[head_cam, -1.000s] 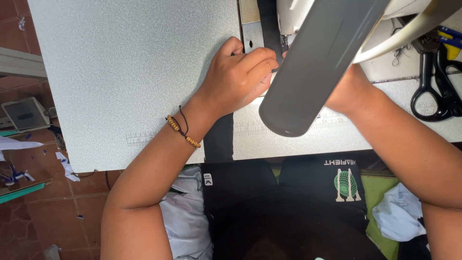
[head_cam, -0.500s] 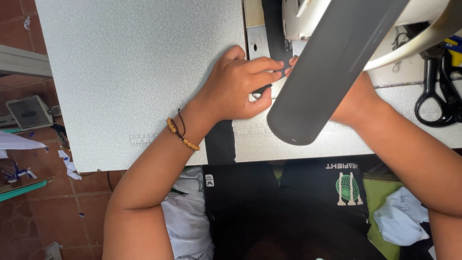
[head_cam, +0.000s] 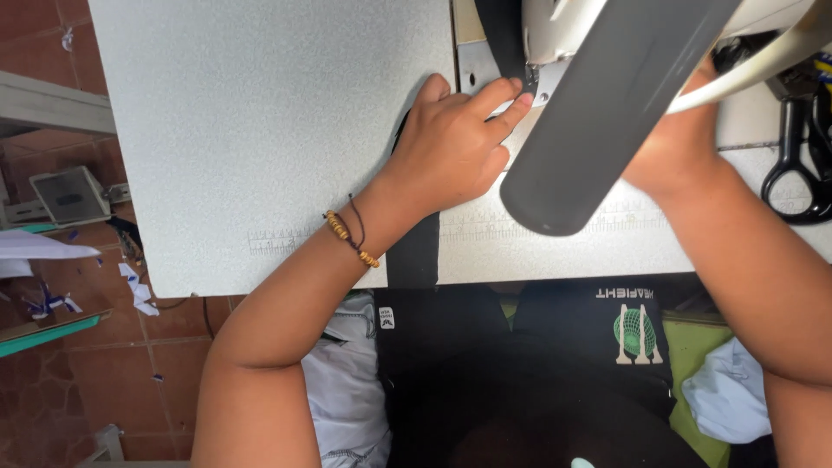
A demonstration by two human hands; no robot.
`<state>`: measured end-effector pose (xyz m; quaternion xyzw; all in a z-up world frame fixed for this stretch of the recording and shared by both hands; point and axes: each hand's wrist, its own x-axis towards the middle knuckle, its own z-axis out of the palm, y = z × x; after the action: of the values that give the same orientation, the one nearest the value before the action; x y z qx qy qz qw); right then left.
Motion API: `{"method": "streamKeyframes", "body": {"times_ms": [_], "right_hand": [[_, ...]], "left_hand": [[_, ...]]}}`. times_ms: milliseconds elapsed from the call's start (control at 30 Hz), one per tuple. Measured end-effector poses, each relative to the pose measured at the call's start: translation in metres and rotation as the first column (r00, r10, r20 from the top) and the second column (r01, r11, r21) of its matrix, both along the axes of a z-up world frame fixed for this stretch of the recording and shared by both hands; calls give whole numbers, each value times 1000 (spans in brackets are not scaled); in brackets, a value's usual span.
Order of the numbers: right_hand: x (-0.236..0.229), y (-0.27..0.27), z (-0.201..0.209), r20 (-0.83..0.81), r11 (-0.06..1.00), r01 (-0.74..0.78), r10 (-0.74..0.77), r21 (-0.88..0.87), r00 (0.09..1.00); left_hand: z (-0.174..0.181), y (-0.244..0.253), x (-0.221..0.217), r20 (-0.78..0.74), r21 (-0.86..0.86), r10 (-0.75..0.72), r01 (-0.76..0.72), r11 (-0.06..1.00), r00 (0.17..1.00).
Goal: Folding and sewing small strips of black fabric using an industrial sewing machine.
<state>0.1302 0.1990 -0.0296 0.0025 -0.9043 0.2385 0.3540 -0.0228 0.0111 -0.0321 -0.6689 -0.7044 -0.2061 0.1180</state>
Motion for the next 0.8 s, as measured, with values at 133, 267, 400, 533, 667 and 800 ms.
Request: {"method": "streamKeyframes", "body": {"times_ms": [133,267,400,533,667,800], "right_hand": [[-4,4,-1,-9,1000,22,-22,-3,1000],[-1,2,-6,-6,998,42,-42,-42,999],[4,9,-8,-20,997,49,-50,-55,999],[18,35,-16,-34,996,72,-74,-53,997],[70,82,-12,184,803,422,-531,419,827],[119,110,-29,354,734,423,-646,532,676]], "left_hand": [[-3,7,8,-5,-20,35,-35,999,999],[-23,18,45,68,29,201,-204,979,977],[-19,33,72,-133,155,503,-483,862,854],[-10,28,63,25,106,418,-418,902,908],[3,24,40,620,30,200,-278,960,759],[7,20,27,287,263,137,-215,940,948]]}}
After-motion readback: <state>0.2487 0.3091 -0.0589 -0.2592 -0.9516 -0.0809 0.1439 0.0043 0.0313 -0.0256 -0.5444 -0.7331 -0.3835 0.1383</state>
